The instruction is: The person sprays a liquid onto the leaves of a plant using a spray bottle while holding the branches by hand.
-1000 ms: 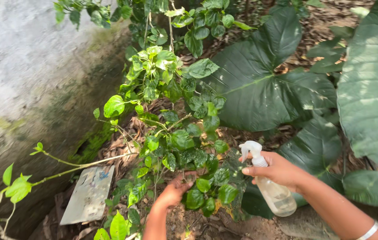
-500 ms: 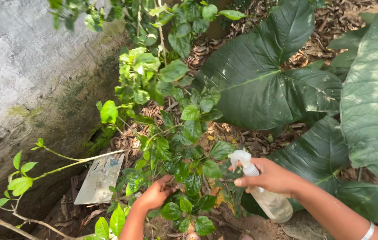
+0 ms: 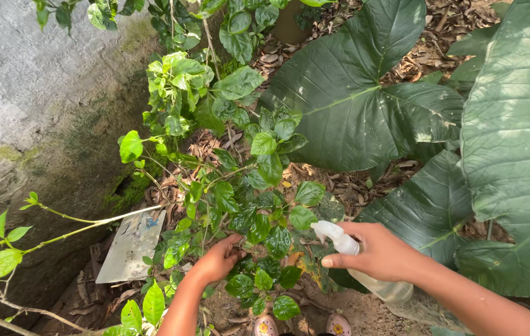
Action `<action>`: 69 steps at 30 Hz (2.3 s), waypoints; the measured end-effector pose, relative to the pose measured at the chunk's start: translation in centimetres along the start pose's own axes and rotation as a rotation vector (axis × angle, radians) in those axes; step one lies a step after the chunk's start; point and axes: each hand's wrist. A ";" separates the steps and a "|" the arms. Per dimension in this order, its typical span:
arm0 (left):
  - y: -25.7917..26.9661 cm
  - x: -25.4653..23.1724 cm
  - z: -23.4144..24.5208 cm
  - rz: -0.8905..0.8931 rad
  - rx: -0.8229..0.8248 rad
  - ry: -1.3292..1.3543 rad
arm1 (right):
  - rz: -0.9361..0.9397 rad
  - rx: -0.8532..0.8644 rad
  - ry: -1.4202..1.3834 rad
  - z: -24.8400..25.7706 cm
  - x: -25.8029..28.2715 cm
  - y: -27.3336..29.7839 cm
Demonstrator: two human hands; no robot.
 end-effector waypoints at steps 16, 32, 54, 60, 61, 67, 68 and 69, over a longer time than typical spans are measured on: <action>-0.2 -1.5 0.4 0.140 -0.005 -0.125 | -0.056 -0.196 0.352 1.1 1.6 -0.6; -0.4 -0.2 1.6 0.023 0.005 -0.044 | -0.021 -0.131 0.311 2.2 1.6 0.8; 1.9 -0.6 2.6 0.093 -0.043 0.025 | -0.161 -0.091 0.003 3.5 -0.5 -3.2; 2.7 -1.3 2.7 0.139 -0.062 -0.044 | -0.061 -0.070 0.152 2.7 -0.5 -4.5; 2.7 -1.4 2.7 0.117 -0.063 -0.026 | -0.085 -0.069 0.187 2.6 -0.3 -4.7; 3.2 -2.3 2.9 0.128 -0.086 -0.086 | -0.113 -0.007 0.185 2.5 -0.2 -5.5; 3.4 -2.5 2.9 0.132 -0.096 -0.095 | -0.053 0.022 0.127 2.5 -0.3 -5.7; 3.5 -2.7 3.0 0.136 -0.107 -0.105 | 0.007 0.051 0.068 2.6 -0.5 -5.9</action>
Point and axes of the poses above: each hand's wrist, its own y-axis away from the middle knuckle, its own z-axis out of the back of the hand, x = y × z, and after that the axes turned 2 degrees about y, right-handed
